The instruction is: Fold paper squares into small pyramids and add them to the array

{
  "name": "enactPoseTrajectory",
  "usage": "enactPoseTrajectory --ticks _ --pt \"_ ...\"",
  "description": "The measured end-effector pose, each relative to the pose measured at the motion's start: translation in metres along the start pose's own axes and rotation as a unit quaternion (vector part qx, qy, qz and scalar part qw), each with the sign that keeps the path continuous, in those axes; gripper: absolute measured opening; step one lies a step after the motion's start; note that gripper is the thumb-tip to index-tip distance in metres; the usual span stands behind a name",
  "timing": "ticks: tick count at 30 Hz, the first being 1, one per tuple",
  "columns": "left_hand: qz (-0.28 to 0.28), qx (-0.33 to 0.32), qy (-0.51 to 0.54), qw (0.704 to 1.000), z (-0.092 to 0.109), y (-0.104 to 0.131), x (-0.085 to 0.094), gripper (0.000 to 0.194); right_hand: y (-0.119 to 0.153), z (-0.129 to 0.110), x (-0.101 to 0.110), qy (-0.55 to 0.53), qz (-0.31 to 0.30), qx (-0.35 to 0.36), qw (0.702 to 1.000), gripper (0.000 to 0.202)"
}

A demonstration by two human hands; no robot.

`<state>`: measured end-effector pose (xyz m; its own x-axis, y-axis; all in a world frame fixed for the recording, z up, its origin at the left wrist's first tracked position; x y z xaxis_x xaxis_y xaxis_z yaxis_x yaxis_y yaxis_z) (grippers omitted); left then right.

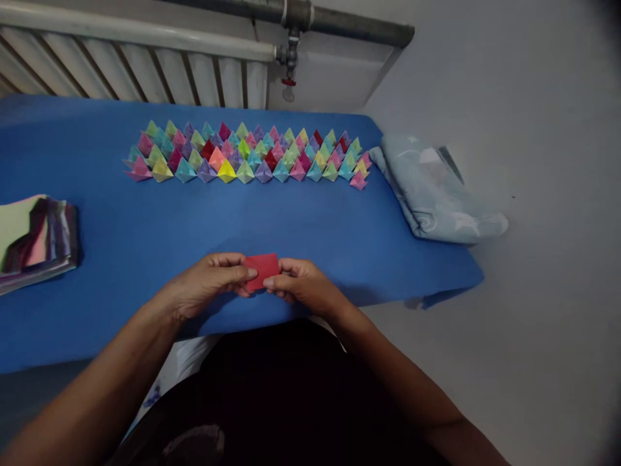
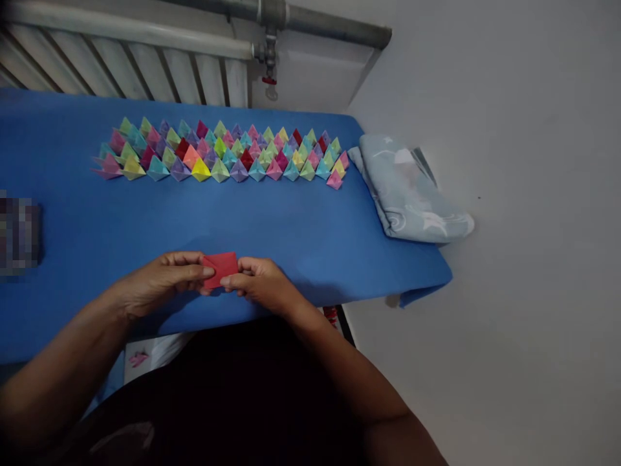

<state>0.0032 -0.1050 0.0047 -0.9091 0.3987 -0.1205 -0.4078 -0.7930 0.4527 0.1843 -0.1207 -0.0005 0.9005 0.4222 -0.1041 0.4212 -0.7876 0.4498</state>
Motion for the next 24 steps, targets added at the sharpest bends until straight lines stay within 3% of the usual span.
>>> enactPoseTrajectory --ticks 9,13,18,21,24 --pt "0.033 -0.026 -0.026 0.999 0.008 0.002 -0.004 0.014 -0.004 0.002 0.002 -0.008 -0.006 0.0 1.0 0.013" --pt "0.076 -0.068 -0.057 0.993 0.004 0.0 -0.005 0.018 -0.008 0.0 0.001 0.005 0.031 0.077 0.997 0.017" --pt "0.051 -0.123 -0.142 0.981 0.002 0.001 -0.004 0.021 -0.01 0.0 0.002 0.111 0.05 0.143 0.982 0.01" --pt "0.034 -0.159 -0.241 0.957 0.006 0.001 0.0 0.019 -0.012 -0.002 0.004 0.268 0.074 0.236 0.931 0.012" --pt "0.046 -0.271 -0.368 0.888 0.01 0.0 0.003 0.017 -0.013 -0.005 0.006 0.398 0.103 0.361 0.837 0.012"
Point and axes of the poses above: each hand's wrist, its own y-axis away from the middle knuckle, its own x-axis out of the back of the hand, z = x × y, the point moved 2 cm from there along -y, towards the middle knuckle, and after that the axes turned 2 degrees about -x, right-handed, at the moved point
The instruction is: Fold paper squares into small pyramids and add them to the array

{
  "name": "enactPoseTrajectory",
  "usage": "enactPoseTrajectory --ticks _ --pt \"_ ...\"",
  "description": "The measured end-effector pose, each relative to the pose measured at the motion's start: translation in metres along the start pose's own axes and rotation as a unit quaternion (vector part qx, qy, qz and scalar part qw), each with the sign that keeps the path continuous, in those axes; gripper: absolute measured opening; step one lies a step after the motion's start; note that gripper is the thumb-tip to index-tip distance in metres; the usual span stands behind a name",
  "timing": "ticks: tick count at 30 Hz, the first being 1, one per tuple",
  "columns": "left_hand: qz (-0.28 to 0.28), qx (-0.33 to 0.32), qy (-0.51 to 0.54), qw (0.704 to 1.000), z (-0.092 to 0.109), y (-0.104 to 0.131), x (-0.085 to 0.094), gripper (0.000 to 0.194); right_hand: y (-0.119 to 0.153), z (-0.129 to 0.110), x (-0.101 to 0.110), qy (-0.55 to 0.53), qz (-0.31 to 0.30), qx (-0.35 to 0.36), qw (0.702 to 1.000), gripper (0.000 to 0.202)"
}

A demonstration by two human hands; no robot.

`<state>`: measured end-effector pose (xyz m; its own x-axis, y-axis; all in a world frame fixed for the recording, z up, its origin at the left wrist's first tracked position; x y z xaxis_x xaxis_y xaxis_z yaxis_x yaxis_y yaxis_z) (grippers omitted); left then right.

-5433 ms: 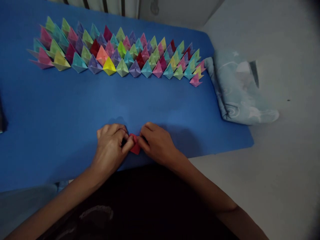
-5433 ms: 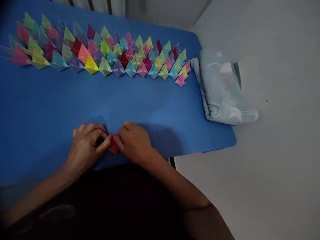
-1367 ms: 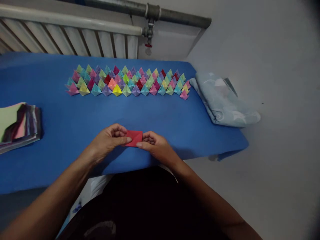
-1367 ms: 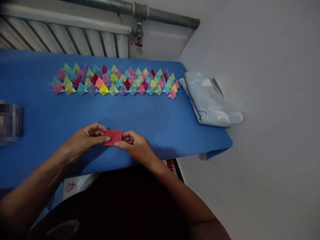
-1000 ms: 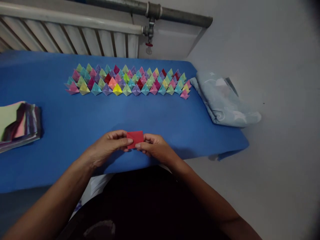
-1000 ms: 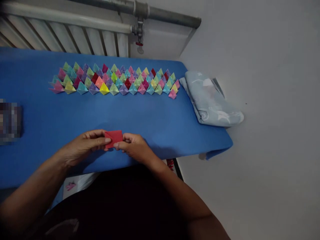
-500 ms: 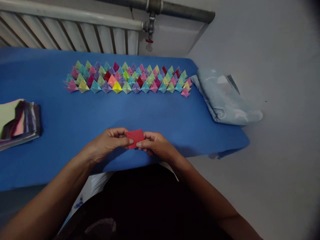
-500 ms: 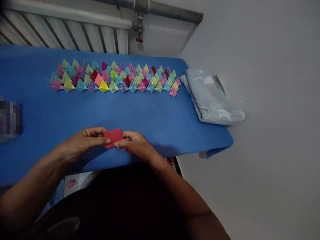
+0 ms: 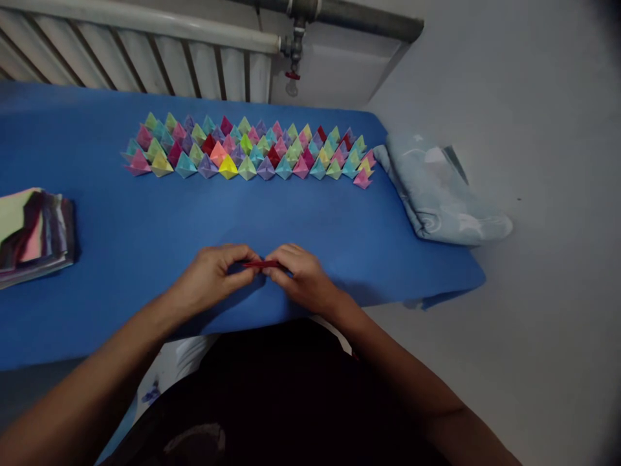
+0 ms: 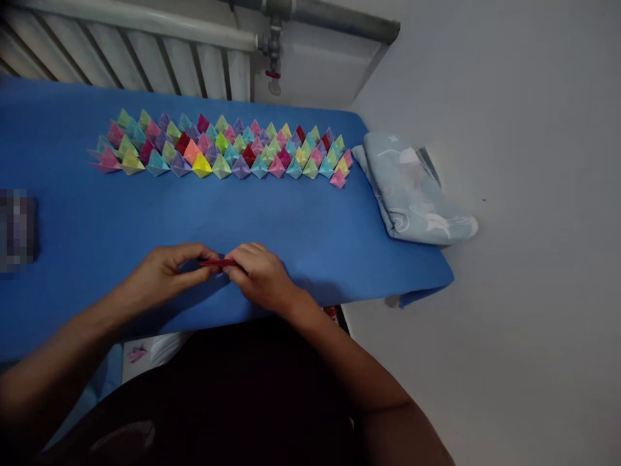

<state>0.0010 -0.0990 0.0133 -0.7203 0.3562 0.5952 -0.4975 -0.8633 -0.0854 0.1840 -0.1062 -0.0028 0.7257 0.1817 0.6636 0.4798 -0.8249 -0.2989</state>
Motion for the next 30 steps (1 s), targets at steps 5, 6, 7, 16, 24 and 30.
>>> enactPoseTrajectory --ticks 5,6,7,16,24,30 --pt "0.1 -0.239 -0.236 0.937 -0.002 0.003 -0.008 0.016 0.003 0.005 -0.001 0.23 0.067 0.116 0.964 0.019" --pt "0.111 -0.263 -0.268 0.92 -0.004 0.005 -0.013 0.015 0.005 0.006 -0.003 0.256 0.068 0.127 0.956 0.019" --pt "0.117 -0.278 -0.292 0.908 -0.005 0.009 -0.017 0.014 0.007 0.007 -0.005 0.273 0.062 0.134 0.951 0.02" --pt "0.08 -0.225 -0.346 0.907 -0.012 0.037 -0.037 0.017 0.033 0.006 -0.007 0.271 -0.057 0.08 0.958 0.025" --pt "0.077 -0.22 -0.34 0.911 -0.007 0.042 -0.034 0.019 0.037 0.0 -0.005 0.242 -0.058 0.071 0.966 0.018" --pt "0.083 -0.227 -0.33 0.913 -0.009 0.043 -0.033 0.016 0.034 0.0 -0.004 0.22 -0.065 0.058 0.972 0.019"
Point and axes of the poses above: each hand's wrist, its own y-axis away from the middle knuckle, its own x-axis out of the back of the hand, z = x × y, the point moved 2 cm from there along -y, towards the middle knuckle, and after that the axes turned 2 degrees about -x, right-handed, at the moved point
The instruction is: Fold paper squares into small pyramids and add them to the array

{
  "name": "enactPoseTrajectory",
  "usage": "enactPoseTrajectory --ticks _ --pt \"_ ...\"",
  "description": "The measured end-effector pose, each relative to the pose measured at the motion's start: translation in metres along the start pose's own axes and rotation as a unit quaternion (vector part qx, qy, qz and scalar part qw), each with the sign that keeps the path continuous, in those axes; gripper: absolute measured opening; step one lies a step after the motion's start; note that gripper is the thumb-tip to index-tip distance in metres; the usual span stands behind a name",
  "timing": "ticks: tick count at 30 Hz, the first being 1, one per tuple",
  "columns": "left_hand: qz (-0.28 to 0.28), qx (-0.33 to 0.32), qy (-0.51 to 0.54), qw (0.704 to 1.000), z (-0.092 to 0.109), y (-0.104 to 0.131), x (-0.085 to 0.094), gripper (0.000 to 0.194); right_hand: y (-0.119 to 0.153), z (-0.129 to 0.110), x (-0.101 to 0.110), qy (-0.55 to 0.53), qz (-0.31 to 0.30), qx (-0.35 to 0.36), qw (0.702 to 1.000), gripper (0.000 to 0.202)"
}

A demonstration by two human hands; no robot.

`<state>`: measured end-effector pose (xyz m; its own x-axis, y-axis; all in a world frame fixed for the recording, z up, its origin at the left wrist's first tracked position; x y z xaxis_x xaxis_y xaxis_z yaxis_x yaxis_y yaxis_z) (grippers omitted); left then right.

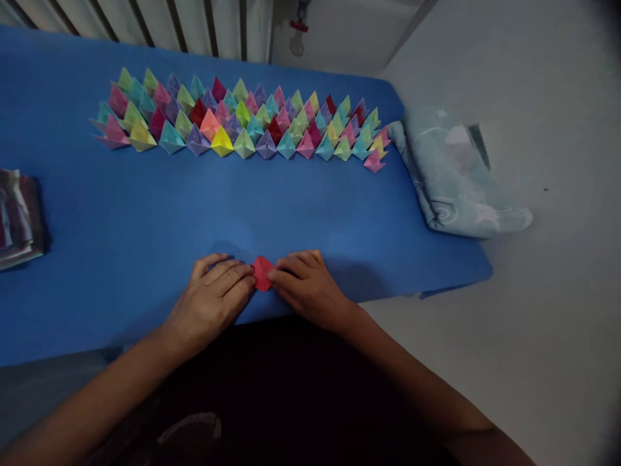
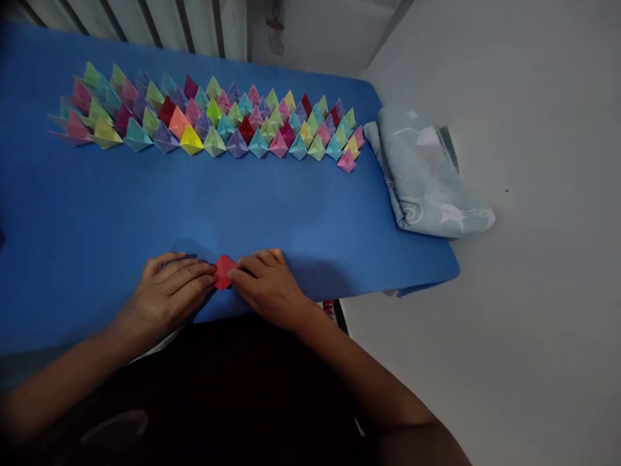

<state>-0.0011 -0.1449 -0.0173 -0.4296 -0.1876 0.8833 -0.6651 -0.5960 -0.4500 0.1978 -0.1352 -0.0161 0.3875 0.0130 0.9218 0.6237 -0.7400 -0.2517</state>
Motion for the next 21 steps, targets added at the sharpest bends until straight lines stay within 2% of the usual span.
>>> enactPoseTrajectory --ticks 12,19,21 --pt "0.005 -0.038 -0.006 0.999 -0.0004 0.0014 0.0025 0.022 0.0024 0.0029 -0.004 0.016 0.006 0.031 0.999 0.021" --pt "-0.056 -0.036 -0.007 0.998 -0.002 -0.0055 -0.0005 0.02 -0.0001 0.0029 -0.0009 0.031 -0.032 0.043 0.998 0.022" --pt "-0.057 -0.041 -0.017 0.997 -0.0033 -0.0074 -0.0019 0.017 -0.0003 0.0032 -0.0008 0.028 -0.028 0.043 0.998 0.023"
Point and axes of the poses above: each hand's wrist, its own y-axis away from the middle knuckle, its own x-axis out of the back of the hand, z = x × y, the point moved 2 cm from there along -y, towards the middle knuckle, and after that the axes turned 2 degrees about -x, right-handed, at the moved point
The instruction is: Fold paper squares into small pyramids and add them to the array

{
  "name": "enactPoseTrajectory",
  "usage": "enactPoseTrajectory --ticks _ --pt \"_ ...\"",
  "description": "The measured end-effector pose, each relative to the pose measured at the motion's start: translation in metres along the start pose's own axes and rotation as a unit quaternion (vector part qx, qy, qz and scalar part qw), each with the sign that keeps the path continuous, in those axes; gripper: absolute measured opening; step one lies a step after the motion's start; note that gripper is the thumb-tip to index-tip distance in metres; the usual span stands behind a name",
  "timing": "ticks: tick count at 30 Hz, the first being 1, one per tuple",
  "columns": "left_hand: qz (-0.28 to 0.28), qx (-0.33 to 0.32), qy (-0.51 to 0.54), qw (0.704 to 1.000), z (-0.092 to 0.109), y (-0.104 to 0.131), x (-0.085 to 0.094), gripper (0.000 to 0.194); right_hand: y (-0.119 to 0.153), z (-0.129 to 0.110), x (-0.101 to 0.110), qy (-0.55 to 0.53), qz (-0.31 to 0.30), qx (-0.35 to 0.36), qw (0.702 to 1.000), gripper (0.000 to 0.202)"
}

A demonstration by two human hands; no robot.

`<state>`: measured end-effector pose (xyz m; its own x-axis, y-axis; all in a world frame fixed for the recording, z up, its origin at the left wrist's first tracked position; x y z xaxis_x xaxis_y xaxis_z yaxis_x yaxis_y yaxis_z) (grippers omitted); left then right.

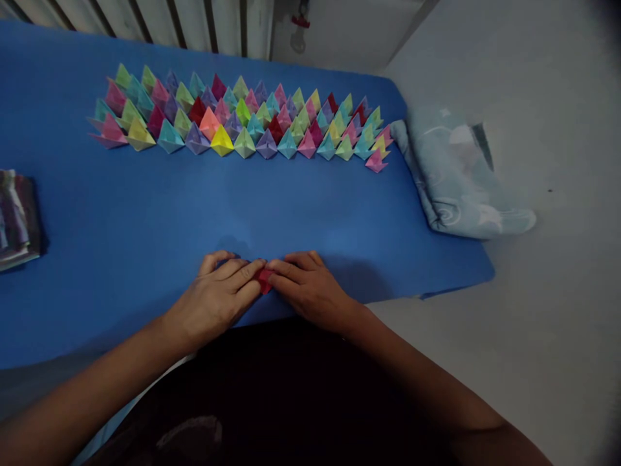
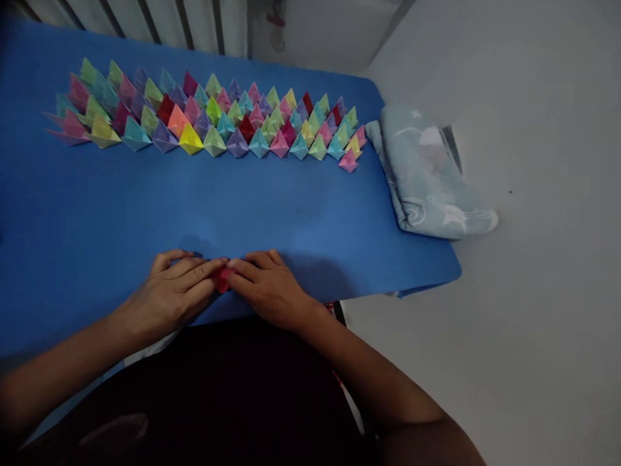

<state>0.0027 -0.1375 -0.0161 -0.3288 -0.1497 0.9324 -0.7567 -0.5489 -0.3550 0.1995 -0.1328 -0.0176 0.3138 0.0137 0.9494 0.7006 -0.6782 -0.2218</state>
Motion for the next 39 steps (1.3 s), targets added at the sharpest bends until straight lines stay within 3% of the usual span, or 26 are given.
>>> enactPoseTrajectory --ticks 12,20,29,39 --pt "0.037 0.01 0.014 0.999 -0.002 -0.003 0.0 0.013 0.003 0.002 0.002 -0.055 0.04 -0.072 0.995 0.021" --pt "0.028 0.047 0.076 0.996 -0.006 0.0 -0.004 0.037 0.0 0.002 0.0 -0.073 0.035 -0.108 0.991 0.024" --pt "0.027 0.101 0.128 0.986 -0.012 -0.004 -0.007 0.023 -0.006 0.002 0.0 -0.07 0.013 -0.139 0.988 0.025" --pt "0.049 0.176 0.134 0.974 -0.01 -0.013 -0.006 0.026 -0.017 0.002 0.003 -0.06 -0.016 -0.177 0.982 0.025"
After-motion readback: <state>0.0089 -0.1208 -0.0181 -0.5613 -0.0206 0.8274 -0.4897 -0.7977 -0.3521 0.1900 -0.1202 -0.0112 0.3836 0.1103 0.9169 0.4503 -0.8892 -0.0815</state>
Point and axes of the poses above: each hand's wrist, its own y-axis away from the middle knuckle, its own x-axis out of the back of the hand, z = x × y, the point moved 2 cm from there along -y, towards the middle knuckle, and after that the axes turned 2 degrees about -x, right-handed, at the moved point
